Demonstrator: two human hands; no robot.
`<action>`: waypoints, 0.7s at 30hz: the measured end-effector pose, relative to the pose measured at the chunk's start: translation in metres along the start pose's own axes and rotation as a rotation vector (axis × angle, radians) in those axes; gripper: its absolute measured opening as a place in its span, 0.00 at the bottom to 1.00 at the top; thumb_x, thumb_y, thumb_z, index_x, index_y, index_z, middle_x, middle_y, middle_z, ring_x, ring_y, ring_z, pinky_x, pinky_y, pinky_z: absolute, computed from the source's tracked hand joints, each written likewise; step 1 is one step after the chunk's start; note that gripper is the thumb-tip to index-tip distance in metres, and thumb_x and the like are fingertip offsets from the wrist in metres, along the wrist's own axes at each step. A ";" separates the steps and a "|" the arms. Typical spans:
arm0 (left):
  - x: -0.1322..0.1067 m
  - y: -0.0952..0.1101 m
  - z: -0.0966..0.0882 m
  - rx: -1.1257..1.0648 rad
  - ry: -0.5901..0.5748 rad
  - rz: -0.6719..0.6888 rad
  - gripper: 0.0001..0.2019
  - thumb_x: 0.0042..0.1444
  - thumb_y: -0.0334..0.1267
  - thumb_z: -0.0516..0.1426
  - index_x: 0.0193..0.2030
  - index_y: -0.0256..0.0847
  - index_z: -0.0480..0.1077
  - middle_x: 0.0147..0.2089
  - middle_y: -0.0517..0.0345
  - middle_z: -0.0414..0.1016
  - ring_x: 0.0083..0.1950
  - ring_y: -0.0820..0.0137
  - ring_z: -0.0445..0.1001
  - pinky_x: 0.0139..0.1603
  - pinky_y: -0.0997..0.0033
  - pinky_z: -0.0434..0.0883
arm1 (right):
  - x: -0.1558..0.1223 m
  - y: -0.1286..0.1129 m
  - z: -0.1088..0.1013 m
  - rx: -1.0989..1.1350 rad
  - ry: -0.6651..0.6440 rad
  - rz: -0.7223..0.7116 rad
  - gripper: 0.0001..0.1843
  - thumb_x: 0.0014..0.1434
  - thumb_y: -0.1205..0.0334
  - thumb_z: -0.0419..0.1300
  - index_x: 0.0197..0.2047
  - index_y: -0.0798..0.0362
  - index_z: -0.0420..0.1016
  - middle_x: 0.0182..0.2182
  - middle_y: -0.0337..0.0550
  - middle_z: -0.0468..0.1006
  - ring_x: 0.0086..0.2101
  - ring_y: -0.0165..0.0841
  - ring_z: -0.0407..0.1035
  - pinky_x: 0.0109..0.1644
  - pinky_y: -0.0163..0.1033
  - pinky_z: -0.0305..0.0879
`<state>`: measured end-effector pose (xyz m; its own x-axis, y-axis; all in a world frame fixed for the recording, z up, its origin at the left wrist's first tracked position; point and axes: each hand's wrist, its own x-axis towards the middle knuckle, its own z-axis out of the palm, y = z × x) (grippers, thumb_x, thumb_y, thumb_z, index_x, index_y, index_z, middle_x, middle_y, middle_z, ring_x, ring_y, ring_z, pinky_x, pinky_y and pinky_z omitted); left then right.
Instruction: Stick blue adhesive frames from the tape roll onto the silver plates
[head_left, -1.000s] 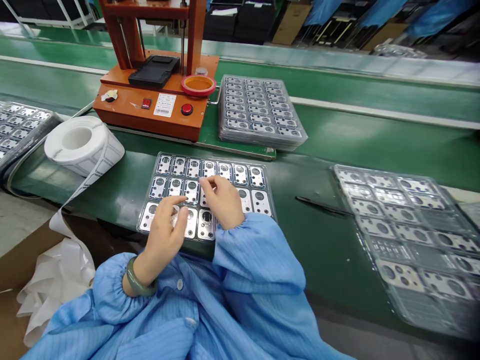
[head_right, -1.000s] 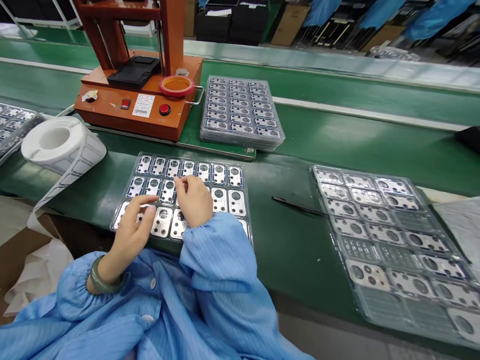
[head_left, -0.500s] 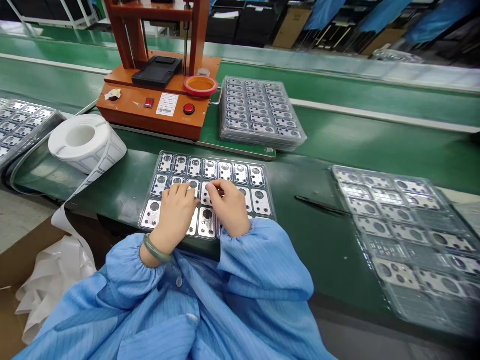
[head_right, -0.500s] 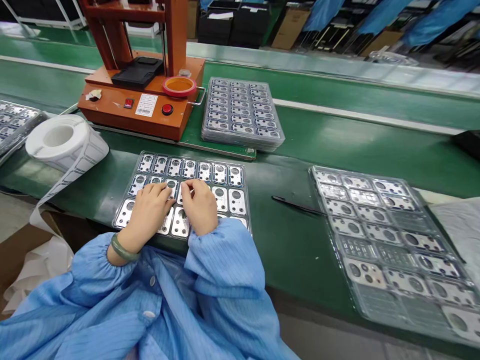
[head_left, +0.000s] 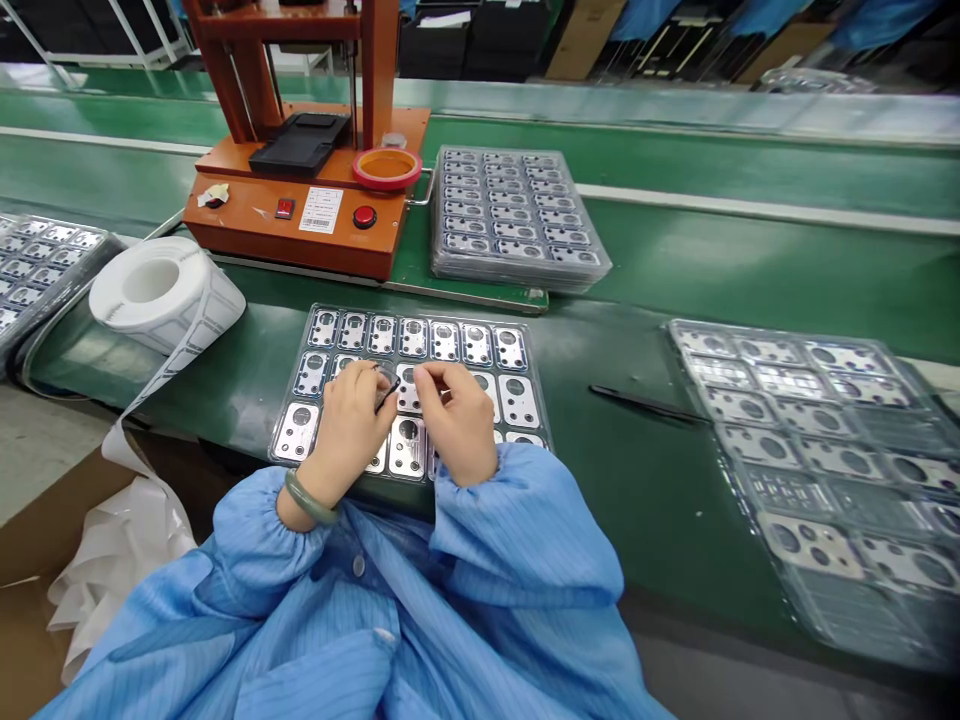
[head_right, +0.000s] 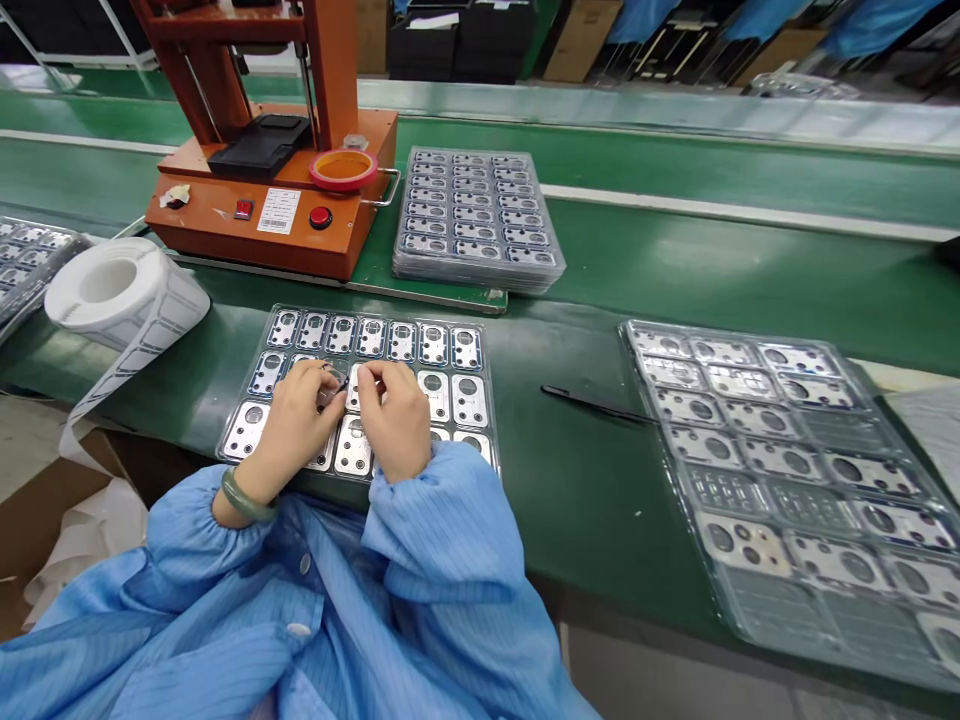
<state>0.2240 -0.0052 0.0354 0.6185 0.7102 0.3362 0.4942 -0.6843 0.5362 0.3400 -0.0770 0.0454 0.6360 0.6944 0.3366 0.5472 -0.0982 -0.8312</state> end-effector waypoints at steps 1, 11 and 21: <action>-0.002 0.000 -0.002 -0.107 0.049 0.042 0.04 0.57 0.31 0.57 0.38 0.39 0.65 0.48 0.47 0.71 0.54 0.58 0.70 0.50 0.54 0.69 | -0.002 -0.001 -0.002 0.024 0.025 -0.020 0.09 0.62 0.59 0.55 0.33 0.52 0.73 0.31 0.41 0.75 0.31 0.32 0.68 0.38 0.39 0.64; -0.030 0.024 -0.024 -0.922 0.079 0.011 0.07 0.60 0.33 0.56 0.45 0.42 0.62 0.58 0.45 0.66 0.56 0.60 0.73 0.56 0.55 0.71 | -0.013 -0.010 -0.010 0.184 -0.002 -0.061 0.08 0.62 0.60 0.57 0.32 0.51 0.73 0.28 0.37 0.73 0.29 0.29 0.66 0.33 0.37 0.62; -0.036 0.045 -0.043 -1.590 -0.239 -0.138 0.08 0.67 0.41 0.44 0.47 0.42 0.57 0.53 0.45 0.73 0.43 0.64 0.79 0.25 0.73 0.75 | -0.017 -0.008 -0.008 0.188 0.033 0.041 0.10 0.62 0.58 0.56 0.32 0.51 0.73 0.26 0.37 0.73 0.27 0.28 0.65 0.32 0.38 0.63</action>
<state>0.1970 -0.0543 0.0806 0.7768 0.6038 0.1787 -0.4557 0.3432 0.8213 0.3294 -0.0936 0.0497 0.6748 0.6686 0.3125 0.4109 0.0113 -0.9116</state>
